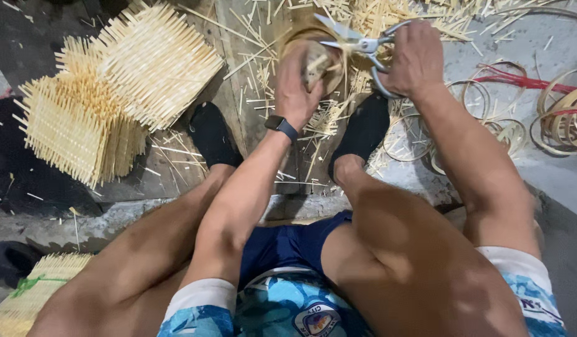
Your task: The person sits on the floor and assembles small round bamboo trays by placing woven bamboo mats into circular frames and trimming excess material with shears. The person repeats this process for multiple trays, stacking finished units nearby.
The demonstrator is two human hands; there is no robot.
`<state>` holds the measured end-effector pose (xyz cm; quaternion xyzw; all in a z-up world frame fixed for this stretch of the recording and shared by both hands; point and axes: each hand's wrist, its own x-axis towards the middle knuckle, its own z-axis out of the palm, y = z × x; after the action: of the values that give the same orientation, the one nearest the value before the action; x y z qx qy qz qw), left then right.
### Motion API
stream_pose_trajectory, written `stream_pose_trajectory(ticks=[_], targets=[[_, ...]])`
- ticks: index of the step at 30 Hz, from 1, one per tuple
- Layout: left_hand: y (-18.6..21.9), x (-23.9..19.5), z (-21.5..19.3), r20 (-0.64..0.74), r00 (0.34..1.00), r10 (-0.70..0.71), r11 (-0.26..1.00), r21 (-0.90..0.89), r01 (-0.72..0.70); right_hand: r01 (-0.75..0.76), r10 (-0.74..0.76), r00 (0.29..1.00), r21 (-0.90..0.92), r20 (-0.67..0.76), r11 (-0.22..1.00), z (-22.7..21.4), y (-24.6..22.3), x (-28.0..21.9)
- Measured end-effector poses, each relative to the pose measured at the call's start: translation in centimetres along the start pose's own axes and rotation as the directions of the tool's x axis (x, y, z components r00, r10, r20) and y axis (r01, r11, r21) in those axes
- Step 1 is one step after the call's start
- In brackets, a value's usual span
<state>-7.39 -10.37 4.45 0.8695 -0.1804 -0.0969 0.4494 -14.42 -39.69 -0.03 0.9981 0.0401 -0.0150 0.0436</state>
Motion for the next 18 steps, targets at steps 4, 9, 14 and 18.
stream_pose_trajectory(ticks=[4,9,14,18], targets=[[-0.6,0.8,-1.0,0.105,0.994,-0.019,0.998,-0.050,0.025,-0.094,0.044,0.961,0.173,0.274,0.980,0.3,0.2,-0.2],[-0.4,1.7,-1.9,0.108,0.992,0.072,0.997,-0.023,-0.070,-0.008,-0.005,0.991,0.100,0.133,0.995,-1.0,1.0,-0.6],[-0.3,2.3,-2.4,0.199,0.970,0.141,0.987,0.042,-0.152,0.022,-0.017,0.997,0.061,-0.079,0.998,-1.1,-0.7,0.7],[0.8,0.9,-1.5,-0.019,1.000,-0.016,0.992,0.125,0.018,-0.116,0.034,0.926,0.198,0.376,0.973,-1.5,0.3,0.8]])
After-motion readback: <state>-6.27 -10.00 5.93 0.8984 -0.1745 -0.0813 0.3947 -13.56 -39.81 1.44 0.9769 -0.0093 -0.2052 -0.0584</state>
